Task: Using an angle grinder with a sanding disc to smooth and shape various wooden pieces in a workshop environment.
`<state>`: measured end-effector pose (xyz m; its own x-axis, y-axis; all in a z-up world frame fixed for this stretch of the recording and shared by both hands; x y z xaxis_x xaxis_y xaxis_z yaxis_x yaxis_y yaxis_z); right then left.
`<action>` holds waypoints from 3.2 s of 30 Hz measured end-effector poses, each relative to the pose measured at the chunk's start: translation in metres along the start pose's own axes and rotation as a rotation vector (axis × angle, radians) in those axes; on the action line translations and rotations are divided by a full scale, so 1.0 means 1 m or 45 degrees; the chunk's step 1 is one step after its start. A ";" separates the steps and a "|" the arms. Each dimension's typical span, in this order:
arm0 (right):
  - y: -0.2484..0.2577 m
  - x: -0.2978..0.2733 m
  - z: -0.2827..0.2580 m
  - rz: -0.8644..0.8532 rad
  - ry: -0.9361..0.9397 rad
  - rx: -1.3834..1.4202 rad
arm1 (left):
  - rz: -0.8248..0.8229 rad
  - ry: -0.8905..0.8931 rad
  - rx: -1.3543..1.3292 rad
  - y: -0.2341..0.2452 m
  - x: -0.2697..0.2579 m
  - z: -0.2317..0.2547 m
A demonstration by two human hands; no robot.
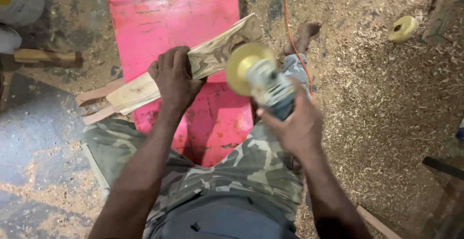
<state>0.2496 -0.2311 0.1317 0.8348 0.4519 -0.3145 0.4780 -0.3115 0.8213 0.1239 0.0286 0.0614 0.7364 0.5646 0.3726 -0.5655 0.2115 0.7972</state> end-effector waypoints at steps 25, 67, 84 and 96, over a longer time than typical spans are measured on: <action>-0.010 0.013 0.012 -0.109 0.193 0.427 | -0.003 -0.014 -0.002 0.013 -0.018 0.006; -0.016 0.003 0.114 -0.049 0.116 1.207 | -0.320 1.047 -2.535 -0.007 -0.019 -0.031; -0.005 -0.016 0.069 -0.114 0.145 1.161 | 0.569 1.120 -2.311 -0.089 -0.068 -0.204; -0.017 -0.008 0.068 0.007 0.136 0.845 | -0.655 1.101 -1.050 -0.083 -0.104 -0.178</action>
<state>0.2534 -0.2861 0.0882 0.8224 0.5186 -0.2339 0.5689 -0.7465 0.3451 0.0285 0.0939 -0.1283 0.6342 0.5351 -0.5580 -0.5790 0.8071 0.1159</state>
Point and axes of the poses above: each hand's wrist, its own x-axis towards the middle knuckle, its own y-axis out of the back of the hand, z = x × y, the point moved 10 cm from there along x, towards the middle knuckle, and after that the axes turned 2 degrees about -x, right-handed, at the moved point
